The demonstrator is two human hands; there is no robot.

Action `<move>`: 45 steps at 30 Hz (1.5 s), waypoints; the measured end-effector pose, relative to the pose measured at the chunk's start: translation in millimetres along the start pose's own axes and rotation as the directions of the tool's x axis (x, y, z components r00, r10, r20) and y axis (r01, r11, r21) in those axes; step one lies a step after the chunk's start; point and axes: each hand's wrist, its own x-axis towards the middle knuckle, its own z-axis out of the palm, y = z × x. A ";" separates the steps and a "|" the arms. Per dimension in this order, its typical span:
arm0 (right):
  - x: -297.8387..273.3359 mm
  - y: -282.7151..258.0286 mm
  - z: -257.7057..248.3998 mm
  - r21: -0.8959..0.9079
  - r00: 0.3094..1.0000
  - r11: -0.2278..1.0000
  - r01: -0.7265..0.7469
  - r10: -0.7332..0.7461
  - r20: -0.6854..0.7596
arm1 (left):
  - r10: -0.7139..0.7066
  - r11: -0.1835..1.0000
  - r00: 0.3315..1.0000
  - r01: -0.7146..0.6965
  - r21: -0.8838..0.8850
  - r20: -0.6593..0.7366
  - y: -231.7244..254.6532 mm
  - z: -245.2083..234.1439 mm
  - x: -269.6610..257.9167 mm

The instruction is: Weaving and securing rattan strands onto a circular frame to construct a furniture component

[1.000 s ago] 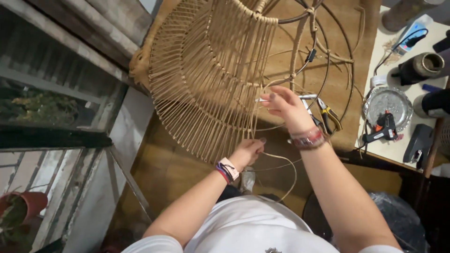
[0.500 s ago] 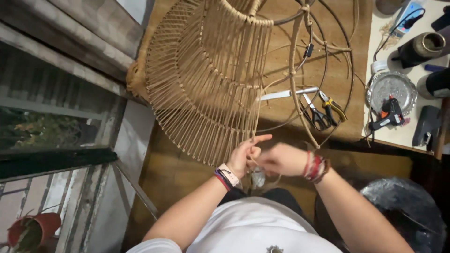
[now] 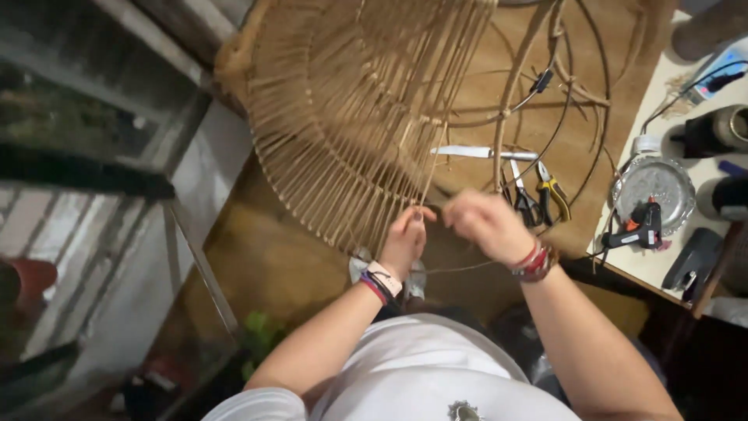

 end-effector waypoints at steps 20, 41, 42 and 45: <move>-48.0 79.5 -4.8 -0.543 0.917 0.835 -0.086 0.279 0.284 | -0.073 0.926 0.860 -0.130 -0.355 -0.505 -65.8 47.9 41.7; 72.4 114.6 40.4 -0.290 0.837 0.801 -0.524 0.420 -0.351 | -0.383 0.693 0.924 0.270 -0.669 -0.024 -83.5 45.6 82.9; 68.0 39.4 34.7 -0.199 0.845 0.871 -0.450 0.343 -0.411 | -0.407 0.687 0.913 0.319 -0.653 0.019 -84.0 45.4 62.2; 7.9 14.0 19.4 -0.049 0.885 0.946 -0.322 0.282 -0.371 | -0.469 0.666 0.876 0.433 -0.608 0.111 -73.7 32.9 16.0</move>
